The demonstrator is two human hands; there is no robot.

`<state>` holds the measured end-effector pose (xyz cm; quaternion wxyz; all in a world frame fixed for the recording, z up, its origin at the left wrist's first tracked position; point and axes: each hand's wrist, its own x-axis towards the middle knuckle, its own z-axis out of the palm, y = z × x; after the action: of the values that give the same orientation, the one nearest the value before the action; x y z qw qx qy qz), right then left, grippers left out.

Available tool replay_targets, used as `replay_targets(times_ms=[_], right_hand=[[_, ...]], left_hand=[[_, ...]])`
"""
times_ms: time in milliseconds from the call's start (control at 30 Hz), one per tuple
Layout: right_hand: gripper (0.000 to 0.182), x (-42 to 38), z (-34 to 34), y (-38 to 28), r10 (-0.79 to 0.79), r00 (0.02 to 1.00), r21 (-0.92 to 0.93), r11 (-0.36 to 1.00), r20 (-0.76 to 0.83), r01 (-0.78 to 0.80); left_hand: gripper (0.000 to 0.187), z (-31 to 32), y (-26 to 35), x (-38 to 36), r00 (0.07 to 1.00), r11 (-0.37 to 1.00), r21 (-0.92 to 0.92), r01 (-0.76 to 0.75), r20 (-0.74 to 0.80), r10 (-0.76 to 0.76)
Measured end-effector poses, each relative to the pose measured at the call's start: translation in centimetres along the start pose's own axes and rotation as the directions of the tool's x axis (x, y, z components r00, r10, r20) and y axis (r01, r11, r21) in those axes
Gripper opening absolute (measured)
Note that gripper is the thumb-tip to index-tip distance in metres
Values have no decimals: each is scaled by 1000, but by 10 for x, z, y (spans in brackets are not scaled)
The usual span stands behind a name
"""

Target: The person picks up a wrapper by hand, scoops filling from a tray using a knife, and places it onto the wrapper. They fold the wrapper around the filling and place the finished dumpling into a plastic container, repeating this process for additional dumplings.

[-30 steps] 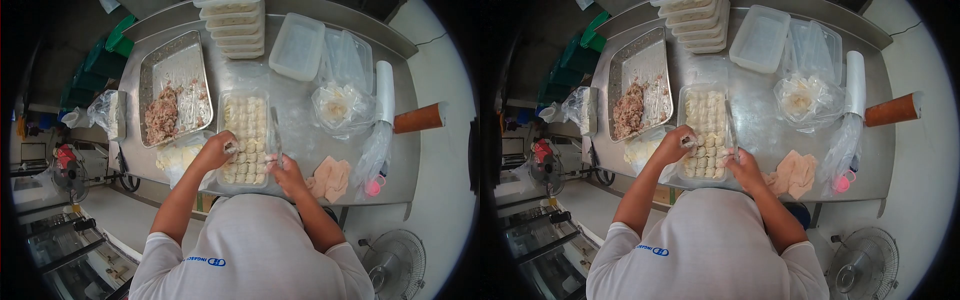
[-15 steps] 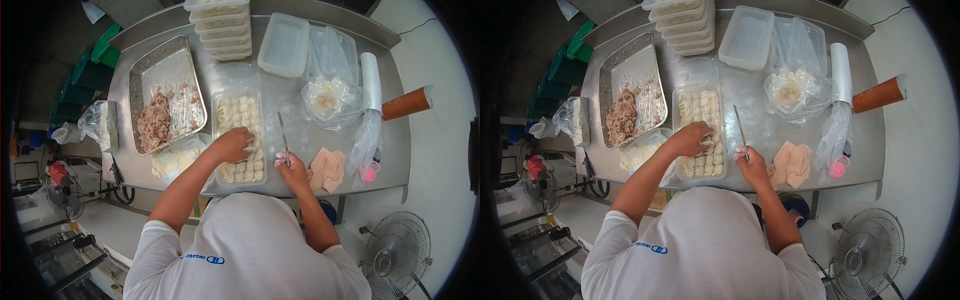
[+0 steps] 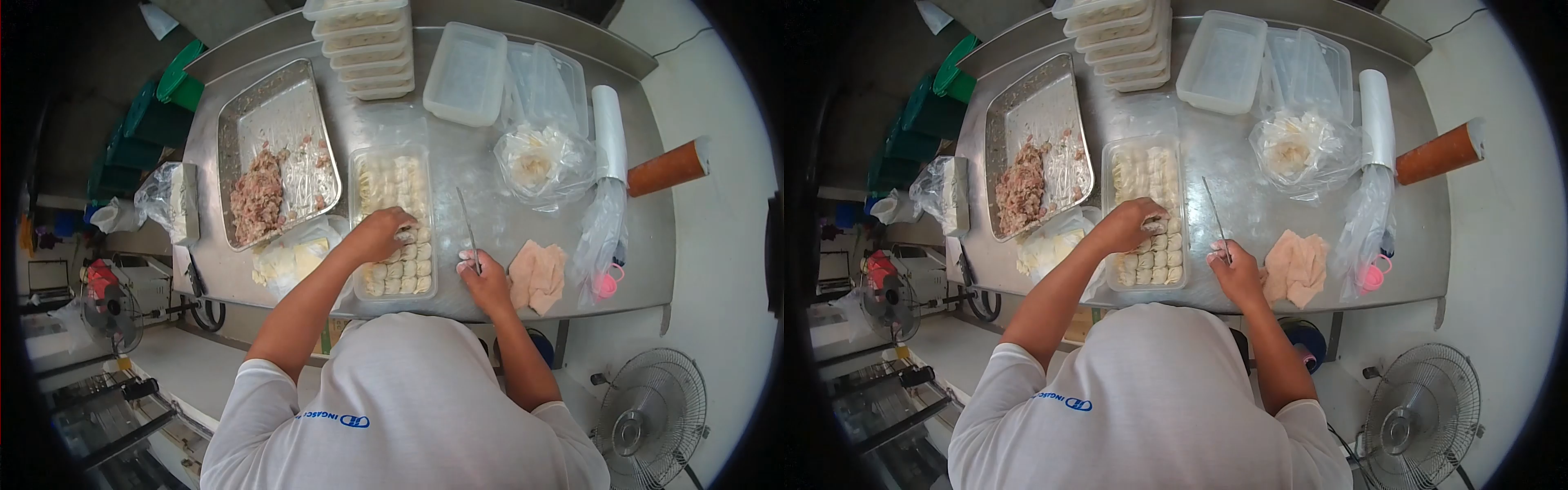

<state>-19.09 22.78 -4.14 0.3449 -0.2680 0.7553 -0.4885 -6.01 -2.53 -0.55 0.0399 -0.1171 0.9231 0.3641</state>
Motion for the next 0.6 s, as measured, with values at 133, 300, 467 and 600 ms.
replay_targets(times_ms=[133,300,467,600], right_hand=[[32,4,2,-6,-24,1000,-15,1000,5,24],[34,15,9,-40,-107,992,-201,972,67,118],[30,36,42,-112,-497,842,-419,732,212,537],[28,71,107,-176,-466,769,-584,504,437,637]], left_hand=[[40,-5,12,-11,999,998,-59,32,18,-31],[53,-25,0,-74,895,998,-66,18,-443,-45],[38,-11,-60,-163,758,932,-254,258,-545,-358],[33,14,-77,-193,864,986,-87,146,-475,-169]])
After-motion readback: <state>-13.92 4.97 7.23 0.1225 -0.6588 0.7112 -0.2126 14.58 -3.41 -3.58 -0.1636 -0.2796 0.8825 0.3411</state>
